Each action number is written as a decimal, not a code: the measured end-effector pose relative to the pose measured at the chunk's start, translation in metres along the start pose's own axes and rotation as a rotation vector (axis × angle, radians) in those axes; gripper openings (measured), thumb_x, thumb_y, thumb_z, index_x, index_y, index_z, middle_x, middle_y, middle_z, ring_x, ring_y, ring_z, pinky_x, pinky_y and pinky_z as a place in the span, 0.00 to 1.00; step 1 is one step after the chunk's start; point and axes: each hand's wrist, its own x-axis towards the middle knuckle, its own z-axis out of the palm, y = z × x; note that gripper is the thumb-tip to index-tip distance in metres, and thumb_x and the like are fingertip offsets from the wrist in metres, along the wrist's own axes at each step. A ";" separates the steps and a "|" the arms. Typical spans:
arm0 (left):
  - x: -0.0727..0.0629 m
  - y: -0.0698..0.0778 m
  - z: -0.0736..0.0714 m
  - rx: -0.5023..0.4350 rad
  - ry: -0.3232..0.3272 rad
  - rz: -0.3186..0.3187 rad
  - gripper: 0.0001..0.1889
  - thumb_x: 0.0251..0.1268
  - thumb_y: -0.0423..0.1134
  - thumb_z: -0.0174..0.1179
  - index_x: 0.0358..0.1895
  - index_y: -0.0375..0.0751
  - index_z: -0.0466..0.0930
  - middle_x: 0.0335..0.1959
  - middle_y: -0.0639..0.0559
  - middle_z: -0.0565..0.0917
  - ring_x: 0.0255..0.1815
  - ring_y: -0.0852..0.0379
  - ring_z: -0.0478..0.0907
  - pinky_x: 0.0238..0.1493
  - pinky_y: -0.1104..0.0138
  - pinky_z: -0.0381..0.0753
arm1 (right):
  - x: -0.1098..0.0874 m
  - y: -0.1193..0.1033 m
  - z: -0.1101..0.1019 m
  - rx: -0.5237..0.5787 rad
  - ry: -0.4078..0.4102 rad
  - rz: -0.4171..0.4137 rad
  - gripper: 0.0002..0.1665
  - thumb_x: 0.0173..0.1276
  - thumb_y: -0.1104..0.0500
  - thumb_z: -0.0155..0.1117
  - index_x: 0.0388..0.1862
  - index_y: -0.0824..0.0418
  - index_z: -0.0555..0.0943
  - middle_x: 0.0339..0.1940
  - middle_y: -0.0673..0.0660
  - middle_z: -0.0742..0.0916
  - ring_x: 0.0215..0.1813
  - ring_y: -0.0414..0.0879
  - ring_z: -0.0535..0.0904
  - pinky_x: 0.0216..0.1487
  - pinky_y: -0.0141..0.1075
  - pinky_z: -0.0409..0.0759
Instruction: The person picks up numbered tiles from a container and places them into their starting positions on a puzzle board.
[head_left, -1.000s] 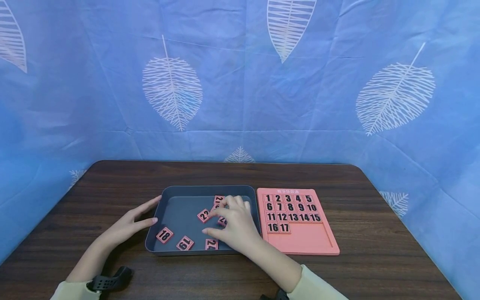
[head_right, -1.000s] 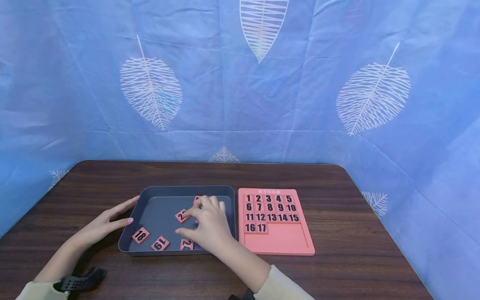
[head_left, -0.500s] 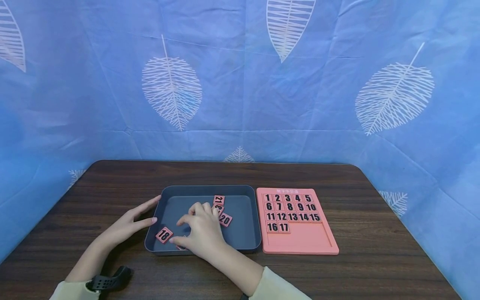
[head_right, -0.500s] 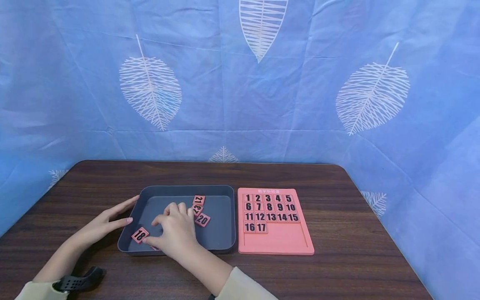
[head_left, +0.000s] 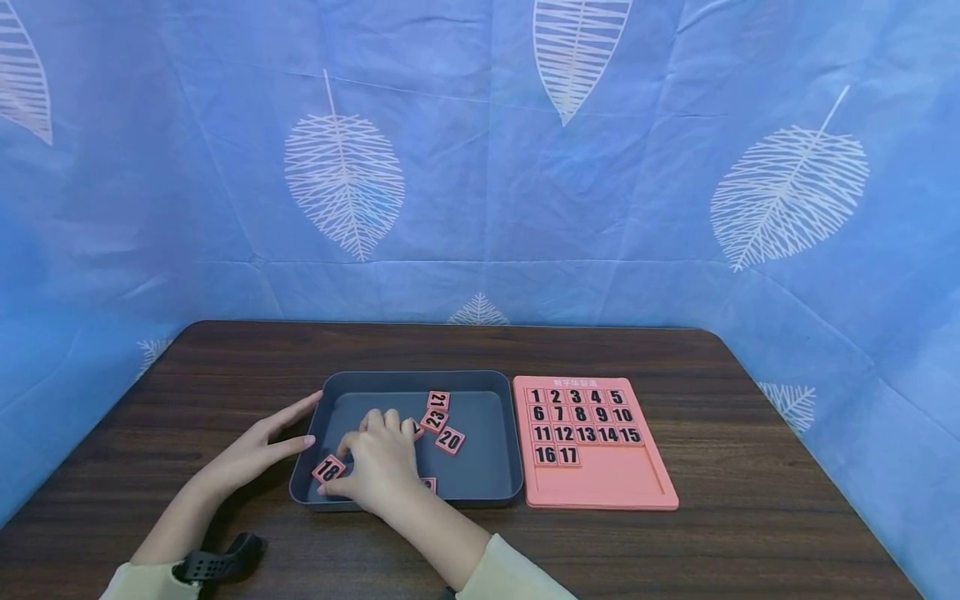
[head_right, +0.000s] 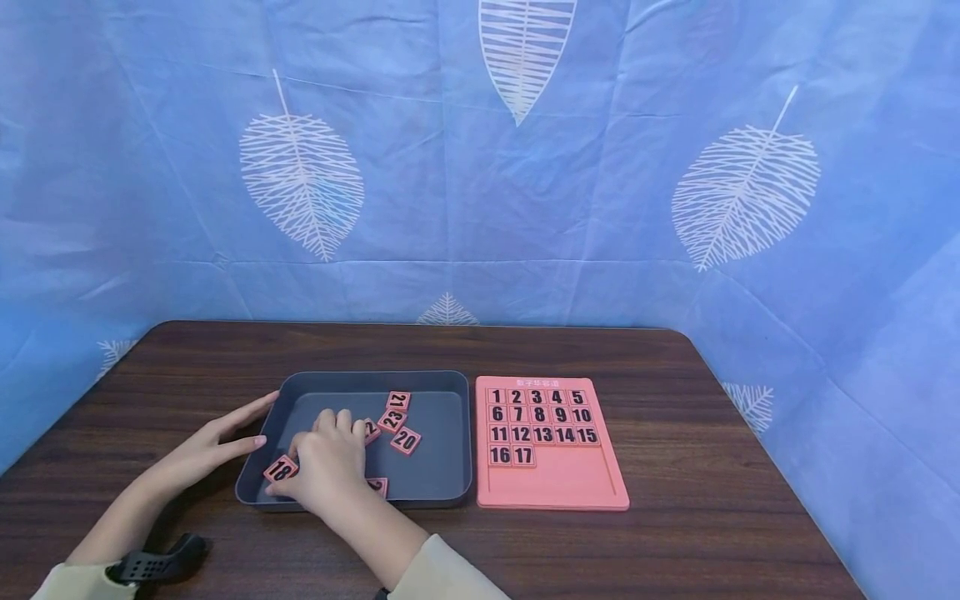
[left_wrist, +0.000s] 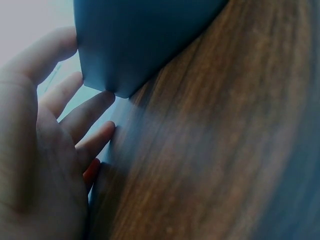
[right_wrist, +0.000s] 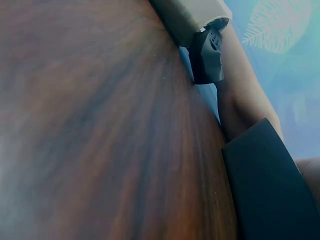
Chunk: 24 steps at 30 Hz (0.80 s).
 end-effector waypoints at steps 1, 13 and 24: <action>0.000 0.000 0.000 0.001 0.000 -0.001 0.34 0.72 0.44 0.54 0.76 0.44 0.52 0.74 0.36 0.53 0.71 0.30 0.47 0.56 0.30 0.54 | 0.001 -0.001 0.000 -0.003 -0.009 0.008 0.24 0.44 0.27 0.71 0.36 0.37 0.86 0.37 0.45 0.72 0.40 0.42 0.61 0.45 0.41 0.61; 0.000 -0.002 0.000 -0.022 -0.015 0.002 0.33 0.73 0.44 0.53 0.76 0.45 0.51 0.75 0.37 0.52 0.72 0.31 0.46 0.57 0.32 0.56 | 0.009 -0.009 0.005 -0.072 -0.026 0.048 0.24 0.40 0.27 0.73 0.19 0.42 0.78 0.30 0.46 0.71 0.36 0.43 0.60 0.39 0.39 0.59; 0.002 -0.004 0.001 -0.010 -0.005 -0.013 0.33 0.72 0.44 0.54 0.76 0.44 0.52 0.75 0.38 0.53 0.72 0.31 0.47 0.58 0.32 0.55 | 0.007 -0.006 0.003 -0.039 -0.003 -0.005 0.19 0.46 0.33 0.75 0.20 0.43 0.81 0.31 0.46 0.71 0.36 0.42 0.60 0.35 0.36 0.57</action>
